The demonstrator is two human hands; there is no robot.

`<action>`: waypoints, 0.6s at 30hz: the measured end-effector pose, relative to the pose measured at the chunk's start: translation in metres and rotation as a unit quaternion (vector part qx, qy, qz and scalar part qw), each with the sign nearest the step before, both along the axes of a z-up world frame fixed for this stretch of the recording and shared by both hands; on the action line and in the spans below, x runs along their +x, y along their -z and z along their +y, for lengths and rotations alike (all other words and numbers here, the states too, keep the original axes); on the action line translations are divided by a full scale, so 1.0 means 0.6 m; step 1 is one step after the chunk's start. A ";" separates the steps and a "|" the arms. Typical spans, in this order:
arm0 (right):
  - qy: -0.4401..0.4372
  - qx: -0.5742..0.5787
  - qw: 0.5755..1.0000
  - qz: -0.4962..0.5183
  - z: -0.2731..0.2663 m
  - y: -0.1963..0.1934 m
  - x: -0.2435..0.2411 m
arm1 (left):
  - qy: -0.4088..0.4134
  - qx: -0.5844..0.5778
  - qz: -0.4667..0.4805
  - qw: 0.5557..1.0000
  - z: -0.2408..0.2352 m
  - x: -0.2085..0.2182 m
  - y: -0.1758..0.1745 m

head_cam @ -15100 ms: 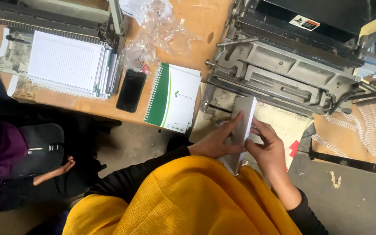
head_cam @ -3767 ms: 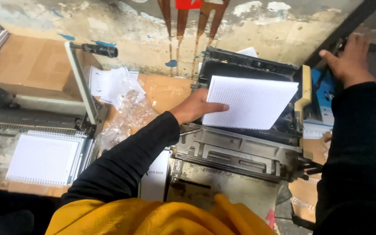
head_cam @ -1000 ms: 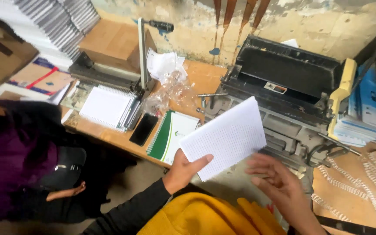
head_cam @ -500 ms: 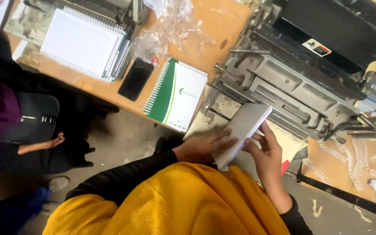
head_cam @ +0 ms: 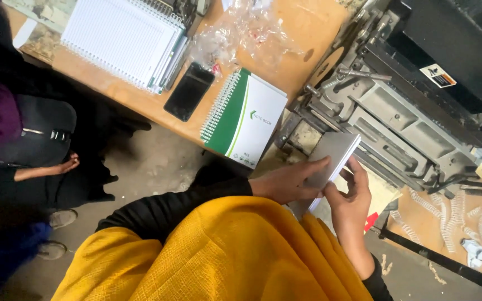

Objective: Manually punching holes in notebooks using a specialized machine in a print shop.

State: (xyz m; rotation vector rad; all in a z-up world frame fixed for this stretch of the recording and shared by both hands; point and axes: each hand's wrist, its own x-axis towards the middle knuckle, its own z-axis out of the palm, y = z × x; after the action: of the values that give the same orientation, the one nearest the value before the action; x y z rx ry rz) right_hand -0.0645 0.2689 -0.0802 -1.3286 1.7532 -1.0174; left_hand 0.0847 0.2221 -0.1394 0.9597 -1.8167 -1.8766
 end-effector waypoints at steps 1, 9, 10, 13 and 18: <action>0.005 0.002 1.000 0.005 -0.002 -0.002 0.006 | 0.003 -0.011 -0.012 1.000 -0.004 0.006 -0.006; 0.034 0.030 0.998 0.040 0.020 -0.007 -0.017 | -0.016 -0.030 -0.049 0.998 0.004 0.033 -0.007; 0.047 0.032 0.998 0.024 0.027 0.008 -0.039 | -0.050 0.011 -0.096 0.994 0.000 0.048 -0.028; 0.106 0.086 0.991 0.006 0.041 0.068 -0.094 | -0.132 0.045 -0.144 0.980 0.006 0.064 0.005; 0.303 0.133 0.939 -0.096 0.068 0.274 -0.226 | -0.229 0.151 -0.011 0.962 0.021 0.109 -0.029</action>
State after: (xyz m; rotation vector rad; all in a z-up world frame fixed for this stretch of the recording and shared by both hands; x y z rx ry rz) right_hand -0.2003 0.3098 -0.2444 -0.5002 2.1033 -1.1292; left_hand 0.1502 0.2349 -0.1220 1.3718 -1.1936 -1.8642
